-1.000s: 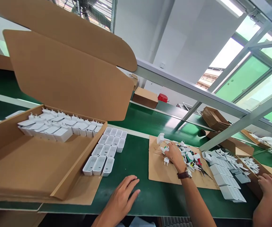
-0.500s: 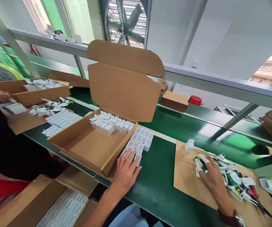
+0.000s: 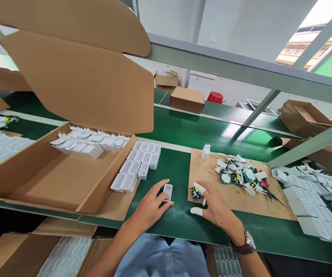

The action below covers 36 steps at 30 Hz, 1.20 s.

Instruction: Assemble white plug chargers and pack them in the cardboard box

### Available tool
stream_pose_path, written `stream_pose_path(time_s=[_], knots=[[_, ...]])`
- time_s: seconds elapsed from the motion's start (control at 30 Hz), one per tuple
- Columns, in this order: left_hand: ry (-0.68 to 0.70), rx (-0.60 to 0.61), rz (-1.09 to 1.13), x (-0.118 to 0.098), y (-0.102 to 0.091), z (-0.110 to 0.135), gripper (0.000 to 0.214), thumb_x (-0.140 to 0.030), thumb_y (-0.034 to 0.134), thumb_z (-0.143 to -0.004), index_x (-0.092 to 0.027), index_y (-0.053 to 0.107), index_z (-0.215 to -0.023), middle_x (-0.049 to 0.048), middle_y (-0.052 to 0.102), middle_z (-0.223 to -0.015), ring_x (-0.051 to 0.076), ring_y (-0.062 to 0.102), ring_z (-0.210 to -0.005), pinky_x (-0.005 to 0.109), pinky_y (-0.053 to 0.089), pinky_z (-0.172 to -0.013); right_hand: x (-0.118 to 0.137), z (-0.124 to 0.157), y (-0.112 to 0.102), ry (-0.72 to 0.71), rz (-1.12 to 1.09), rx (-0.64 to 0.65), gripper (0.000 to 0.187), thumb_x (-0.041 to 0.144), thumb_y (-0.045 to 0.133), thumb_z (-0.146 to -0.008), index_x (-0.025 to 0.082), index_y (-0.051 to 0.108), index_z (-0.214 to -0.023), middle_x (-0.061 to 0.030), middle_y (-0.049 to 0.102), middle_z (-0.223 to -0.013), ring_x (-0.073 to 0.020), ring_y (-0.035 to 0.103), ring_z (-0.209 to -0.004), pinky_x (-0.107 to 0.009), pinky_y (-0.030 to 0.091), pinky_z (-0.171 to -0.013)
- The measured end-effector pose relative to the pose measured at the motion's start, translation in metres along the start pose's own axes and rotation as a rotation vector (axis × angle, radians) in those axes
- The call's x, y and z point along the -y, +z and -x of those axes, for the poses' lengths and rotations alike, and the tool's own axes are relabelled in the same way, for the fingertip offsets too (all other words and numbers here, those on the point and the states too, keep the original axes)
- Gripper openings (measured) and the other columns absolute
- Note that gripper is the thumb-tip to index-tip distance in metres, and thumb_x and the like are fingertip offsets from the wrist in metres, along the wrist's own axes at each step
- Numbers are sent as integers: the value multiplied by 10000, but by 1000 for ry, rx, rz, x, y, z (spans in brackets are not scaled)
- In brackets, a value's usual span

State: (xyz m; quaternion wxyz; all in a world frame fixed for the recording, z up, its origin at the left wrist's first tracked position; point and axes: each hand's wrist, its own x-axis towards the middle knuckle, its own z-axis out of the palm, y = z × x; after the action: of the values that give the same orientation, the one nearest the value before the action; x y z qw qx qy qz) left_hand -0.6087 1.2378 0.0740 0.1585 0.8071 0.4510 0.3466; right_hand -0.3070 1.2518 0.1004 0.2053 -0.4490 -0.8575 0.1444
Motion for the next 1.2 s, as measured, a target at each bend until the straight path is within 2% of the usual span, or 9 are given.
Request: stream_pose_path(time_s=[0.07, 0.17, 0.23, 0.4, 0.7, 0.8, 0.93, 1.07, 1.2], knots=[[-67, 21, 109, 1, 9, 0, 157, -322, 665, -1012, -245, 666, -1149, 129, 545, -1568, 289, 657, -1337, 445, 603, -1074, -10, 7, -5, 35, -64, 8, 807, 253, 784, -904, 284, 392, -1609, -136, 541, -1570, -327, 533, -1442, -555, 503, -1175], [-165, 45, 218, 3, 17, 1, 585, -323, 740, -952, -279, 501, -1484, 133, 555, -1567, 295, 621, -1395, 461, 556, -1144, -24, 13, -4, 130, -143, 44, 721, 245, 693, -957, 281, 396, -1613, -125, 606, -1501, -292, 603, -1378, -532, 526, -1159], [-218, 76, 246, 3, 20, 3, 712, -319, 743, -946, -295, 409, -1575, 125, 575, -1560, 293, 619, -1401, 466, 539, -1160, -26, 14, -1, 183, -185, 61, 711, 247, 667, -964, 272, 391, -1618, -123, 629, -1463, -276, 640, -1329, -516, 550, -1138], [-260, 119, 270, 0, 18, 3, 768, -323, 735, -954, -307, 361, -1624, 109, 630, -1528, 292, 655, -1358, 465, 551, -1141, -16, 15, -6, 78, -194, 136, 832, 110, 603, -912, 312, 310, -1664, -111, 481, -1628, -268, 498, -1494, -516, 472, -1225], [-253, 122, 305, -2, 13, 0, 816, -327, 755, -924, -293, 359, -1637, 134, 631, -1514, 316, 656, -1348, 478, 563, -1117, -28, 7, 10, 48, -129, -14, 593, 180, 628, -954, 266, 507, -1527, -131, 678, -1348, -290, 668, -1246, -513, 613, -1045], [-234, 107, 317, 0, 15, 1, 799, -300, 725, -943, -304, 341, -1644, 117, 663, -1464, 297, 684, -1287, 465, 578, -1089, -16, 6, 10, 53, -181, -109, 579, 163, 611, -954, 285, 510, -1511, -122, 663, -1328, -251, 706, -1117, -442, 656, -945], [-165, 52, 328, 3, 18, 4, 816, -269, 728, -947, -309, 316, -1650, 119, 650, -1475, 299, 625, -1351, 498, 533, -1146, 19, -1, 0, 73, -392, -174, 563, 182, 606, -991, 310, 488, -1526, -116, 588, -1404, -198, 708, -1062, -326, 671, -855], [-131, 10, 325, 4, 19, 6, 861, -214, 724, -941, -322, 272, -1665, 107, 644, -1491, 286, 562, -1414, 490, 521, -1169, 53, -13, -7, -33, -376, -73, 618, 124, 575, -990, 316, 450, -1564, -128, 581, -1405, -235, 665, -1206, -348, 661, -921], [-97, -11, 311, 5, 20, 9, 881, -133, 690, -923, -333, 268, -1669, 89, 648, -1485, 271, 555, -1407, 466, 536, -1159, 63, -17, 1, -109, -213, -70, 742, 80, 536, -984, 306, 305, -1652, -150, 610, -1409, -264, 670, -1243, -401, 658, -970]])
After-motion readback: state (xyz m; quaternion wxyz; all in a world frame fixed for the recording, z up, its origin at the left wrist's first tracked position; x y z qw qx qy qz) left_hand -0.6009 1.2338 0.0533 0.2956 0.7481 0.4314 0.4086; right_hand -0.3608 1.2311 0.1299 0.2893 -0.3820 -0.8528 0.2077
